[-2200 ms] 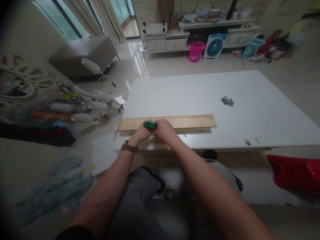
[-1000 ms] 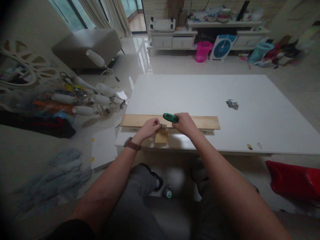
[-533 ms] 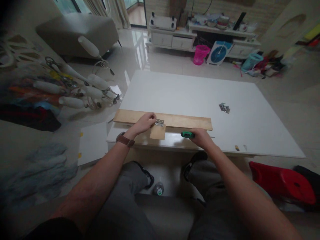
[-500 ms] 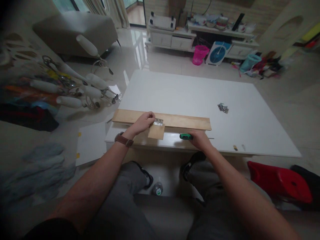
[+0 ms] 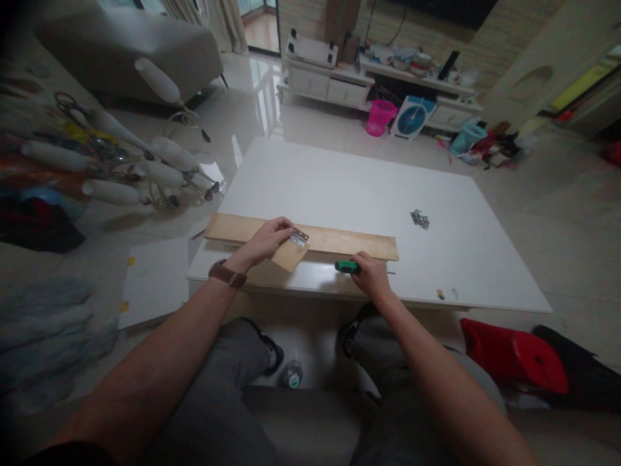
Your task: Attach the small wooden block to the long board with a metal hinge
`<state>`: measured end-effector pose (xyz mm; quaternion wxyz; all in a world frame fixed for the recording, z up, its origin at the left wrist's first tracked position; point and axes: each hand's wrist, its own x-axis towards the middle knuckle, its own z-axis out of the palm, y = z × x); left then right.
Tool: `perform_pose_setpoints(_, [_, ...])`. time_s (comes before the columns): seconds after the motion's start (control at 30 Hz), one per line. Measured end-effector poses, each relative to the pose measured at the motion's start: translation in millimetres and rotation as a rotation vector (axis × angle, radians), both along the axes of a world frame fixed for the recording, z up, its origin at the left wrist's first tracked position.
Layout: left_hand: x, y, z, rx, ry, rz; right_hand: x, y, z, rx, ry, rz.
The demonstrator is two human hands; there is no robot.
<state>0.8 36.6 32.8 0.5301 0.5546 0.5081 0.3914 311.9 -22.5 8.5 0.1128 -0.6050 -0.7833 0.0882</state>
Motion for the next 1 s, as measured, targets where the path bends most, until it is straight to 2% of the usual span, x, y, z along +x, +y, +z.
perform_pose_setpoints(0.07, [0.9, -0.1, 1.4, 0.027, 0.040, -0.107, -3.0, 1.6, 11.8, 0.071, 0.229, -0.107])
perform_pose_setpoints(0.13, [5.3, -1.0, 4.3, 0.059, 0.068, -0.224, -10.3, 2.1, 24.5, 0.054, 0.459, -0.243])
perform_pose_setpoints(0.23, [16.9, -3.1, 9.7, 0.081, 0.074, -0.368, -28.9, -3.2, 40.9, -0.124, 0.658, -0.305])
perform_pose_setpoints(0.4, [34.4, -8.0, 15.6, 0.116, 0.012, -0.486, -61.0, -22.5, 58.0, -0.397, 0.761, -0.294])
perform_pose_setpoints(0.6, [38.4, -18.4, 29.8, 0.123, -0.084, -0.524, -73.0, -39.1, 77.2, -0.548, 1.006, -0.378])
perform_pose_setpoints(0.7, [32.7, -22.9, 39.8, 0.062, -0.188, -0.417, -72.0, -42.4, 86.6, -0.461, 1.136, -0.461])
perform_pose_setpoints(0.8, [28.3, -25.5, 44.3, -0.111, -0.369, -0.301, -70.2, -43.9, 94.3, -0.348, 1.211, -0.514])
perform_pose_setpoints(0.9, [32.4, -27.4, 43.9, -0.256, -0.513, -0.351, -70.9, -48.2, 99.0, -0.294, 1.233, -0.528])
perform_pose_setpoints(1.0, [42.8, -28.8, 44.4, -0.238, -0.568, -0.348, -74.0, -56.0, 100.1, -0.291, 1.231, -0.543])
